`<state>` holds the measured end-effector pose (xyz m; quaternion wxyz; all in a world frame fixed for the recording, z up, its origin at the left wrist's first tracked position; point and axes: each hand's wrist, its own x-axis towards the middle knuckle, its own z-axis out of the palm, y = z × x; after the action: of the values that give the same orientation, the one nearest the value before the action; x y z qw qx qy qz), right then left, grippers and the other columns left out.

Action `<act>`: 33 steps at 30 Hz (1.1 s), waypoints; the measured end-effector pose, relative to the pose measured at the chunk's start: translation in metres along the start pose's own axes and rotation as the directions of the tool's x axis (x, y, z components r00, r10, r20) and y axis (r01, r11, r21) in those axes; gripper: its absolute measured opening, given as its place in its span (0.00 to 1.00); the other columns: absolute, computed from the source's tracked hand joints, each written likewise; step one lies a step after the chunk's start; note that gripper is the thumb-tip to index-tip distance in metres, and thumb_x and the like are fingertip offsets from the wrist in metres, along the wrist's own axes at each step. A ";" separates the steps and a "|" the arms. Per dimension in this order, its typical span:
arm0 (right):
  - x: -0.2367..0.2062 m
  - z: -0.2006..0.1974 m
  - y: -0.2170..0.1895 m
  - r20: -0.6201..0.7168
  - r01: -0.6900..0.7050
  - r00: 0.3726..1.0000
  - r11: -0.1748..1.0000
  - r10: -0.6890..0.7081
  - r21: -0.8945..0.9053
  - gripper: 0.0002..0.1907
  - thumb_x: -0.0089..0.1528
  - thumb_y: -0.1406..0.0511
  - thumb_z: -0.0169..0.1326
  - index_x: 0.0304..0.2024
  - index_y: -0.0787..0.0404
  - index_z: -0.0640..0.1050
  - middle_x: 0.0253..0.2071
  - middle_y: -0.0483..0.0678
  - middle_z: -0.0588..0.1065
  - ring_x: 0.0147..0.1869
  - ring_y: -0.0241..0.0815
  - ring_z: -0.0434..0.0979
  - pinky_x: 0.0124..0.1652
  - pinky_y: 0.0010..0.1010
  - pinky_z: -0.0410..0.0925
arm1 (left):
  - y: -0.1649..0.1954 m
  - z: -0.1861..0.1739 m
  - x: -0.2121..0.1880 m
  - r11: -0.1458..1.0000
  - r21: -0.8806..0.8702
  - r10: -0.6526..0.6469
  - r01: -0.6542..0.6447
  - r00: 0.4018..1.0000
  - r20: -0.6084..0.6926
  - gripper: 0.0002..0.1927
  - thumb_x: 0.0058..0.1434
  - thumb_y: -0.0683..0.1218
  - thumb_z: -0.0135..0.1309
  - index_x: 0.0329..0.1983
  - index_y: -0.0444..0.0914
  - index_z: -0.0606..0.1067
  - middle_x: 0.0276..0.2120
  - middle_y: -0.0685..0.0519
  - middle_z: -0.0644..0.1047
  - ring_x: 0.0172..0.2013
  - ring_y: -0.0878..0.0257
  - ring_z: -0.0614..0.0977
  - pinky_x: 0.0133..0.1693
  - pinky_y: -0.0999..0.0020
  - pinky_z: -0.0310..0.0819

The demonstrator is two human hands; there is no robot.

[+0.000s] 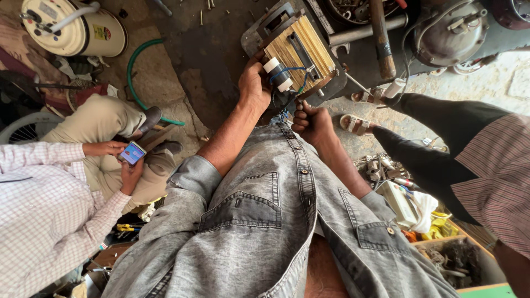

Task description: The person uses a hammer and screwdriver to work on a small electrical component with wires, likely a transformer or motor. They repeatedly strike the component and adjust wires while another person sits nearby using a phone.

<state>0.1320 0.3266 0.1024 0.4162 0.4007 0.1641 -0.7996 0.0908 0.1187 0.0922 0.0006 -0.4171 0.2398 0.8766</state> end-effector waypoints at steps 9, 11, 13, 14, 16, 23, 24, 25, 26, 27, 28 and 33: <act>0.003 -0.003 0.018 -0.086 0.341 0.921 0.893 -0.380 -0.293 0.06 0.69 0.67 0.44 0.42 0.62 0.72 0.28 0.46 0.70 0.25 0.36 0.65 0.26 0.29 0.61 | 0.002 0.007 -0.001 0.999 -0.019 -0.052 0.051 0.998 -0.047 0.17 0.69 0.42 0.44 0.59 0.39 0.74 0.49 0.53 0.78 0.47 0.62 0.79 0.50 0.61 0.78; 0.003 -0.005 0.013 -0.019 0.208 0.977 0.971 -0.211 -0.118 0.06 0.69 0.67 0.46 0.40 0.63 0.72 0.26 0.45 0.69 0.24 0.36 0.65 0.24 0.29 0.61 | 0.001 0.004 0.000 0.998 -0.047 -0.032 0.032 0.999 -0.001 0.18 0.69 0.40 0.45 0.61 0.38 0.75 0.49 0.53 0.78 0.46 0.62 0.79 0.49 0.61 0.76; 0.003 -0.007 0.016 -0.031 0.258 0.962 0.941 -0.271 -0.220 0.08 0.70 0.65 0.46 0.39 0.63 0.72 0.26 0.45 0.70 0.25 0.37 0.66 0.24 0.29 0.62 | -0.001 0.001 0.002 0.998 -0.028 -0.061 0.062 0.997 0.043 0.20 0.67 0.41 0.44 0.61 0.40 0.74 0.49 0.53 0.79 0.47 0.62 0.80 0.50 0.61 0.78; 0.002 -0.008 0.020 -0.058 0.352 0.911 0.845 -0.408 -0.403 0.09 0.70 0.64 0.45 0.40 0.63 0.72 0.28 0.46 0.71 0.26 0.37 0.67 0.25 0.30 0.63 | -0.002 -0.001 0.004 0.997 -0.021 -0.071 0.073 0.996 0.062 0.20 0.66 0.41 0.44 0.61 0.40 0.73 0.49 0.53 0.79 0.47 0.63 0.81 0.50 0.61 0.79; 0.000 -0.008 0.030 0.014 0.451 0.756 0.505 -0.654 -0.736 0.10 0.72 0.63 0.45 0.39 0.62 0.72 0.28 0.46 0.71 0.27 0.37 0.67 0.26 0.29 0.62 | -0.006 -0.004 0.007 0.997 -0.041 -0.068 0.072 0.993 0.100 0.22 0.65 0.40 0.44 0.61 0.42 0.74 0.48 0.54 0.80 0.46 0.63 0.80 0.47 0.62 0.77; -0.004 -0.012 0.011 -0.010 0.198 0.980 0.976 -0.199 -0.088 0.09 0.69 0.62 0.51 0.36 0.60 0.73 0.24 0.45 0.68 0.21 0.37 0.62 0.20 0.28 0.55 | -0.015 -0.010 0.018 0.993 -0.033 -0.112 0.116 0.987 0.115 0.21 0.67 0.42 0.46 0.62 0.45 0.75 0.42 0.54 0.78 0.41 0.62 0.78 0.41 0.63 0.76; -0.004 -0.013 0.008 0.090 0.119 0.989 0.992 -0.116 -0.029 0.11 0.68 0.61 0.52 0.34 0.61 0.73 0.22 0.45 0.68 0.19 0.37 0.62 0.18 0.29 0.55 | -0.016 -0.009 0.019 0.991 -0.038 -0.123 0.129 0.985 0.118 0.21 0.66 0.42 0.46 0.62 0.45 0.75 0.42 0.54 0.78 0.41 0.62 0.79 0.42 0.64 0.76; -0.003 -0.013 0.009 0.019 0.243 0.970 0.959 -0.242 -0.146 0.10 0.69 0.62 0.51 0.35 0.61 0.73 0.23 0.45 0.68 0.21 0.38 0.63 0.20 0.29 0.56 | -0.016 -0.009 0.019 0.990 -0.044 -0.131 0.137 0.985 0.112 0.20 0.66 0.42 0.46 0.61 0.44 0.75 0.43 0.55 0.79 0.41 0.63 0.79 0.42 0.65 0.76; -0.002 -0.013 0.012 -0.050 0.338 0.930 0.903 -0.363 -0.266 0.09 0.69 0.63 0.50 0.36 0.61 0.72 0.24 0.46 0.68 0.22 0.38 0.64 0.22 0.30 0.57 | -0.015 -0.009 0.019 0.987 -0.051 -0.146 0.151 0.985 0.090 0.20 0.66 0.42 0.46 0.61 0.44 0.75 0.43 0.56 0.79 0.41 0.63 0.80 0.42 0.65 0.76; 0.000 -0.013 0.018 -0.102 0.414 0.868 0.822 -0.485 -0.390 0.08 0.70 0.64 0.50 0.37 0.61 0.72 0.26 0.46 0.68 0.24 0.39 0.65 0.24 0.30 0.58 | -0.015 -0.009 0.018 0.985 -0.043 -0.161 0.164 0.984 0.073 0.20 0.65 0.41 0.46 0.60 0.45 0.75 0.42 0.56 0.80 0.40 0.64 0.80 0.41 0.65 0.76; 0.003 -0.013 0.024 -0.050 0.520 0.775 0.681 -0.630 -0.515 0.08 0.71 0.64 0.50 0.37 0.61 0.72 0.26 0.46 0.68 0.24 0.39 0.65 0.24 0.30 0.58 | -0.014 -0.009 0.018 0.985 -0.032 -0.167 0.169 0.984 0.065 0.20 0.64 0.41 0.46 0.60 0.45 0.75 0.41 0.56 0.80 0.39 0.64 0.80 0.40 0.66 0.76; 0.010 -0.011 0.034 -0.207 0.482 0.820 0.839 -0.534 -0.253 0.08 0.69 0.62 0.48 0.35 0.56 0.69 0.22 0.44 0.66 0.18 0.37 0.61 0.17 0.29 0.56 | -0.010 -0.008 0.018 0.987 0.025 -0.159 0.157 0.982 0.102 0.19 0.64 0.40 0.49 0.58 0.43 0.76 0.37 0.57 0.79 0.34 0.65 0.79 0.36 0.67 0.75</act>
<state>0.1612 0.3078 0.0898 0.1970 0.4055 0.3952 -0.8004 0.0874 0.1204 0.0705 0.0859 -0.3888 0.2128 0.8923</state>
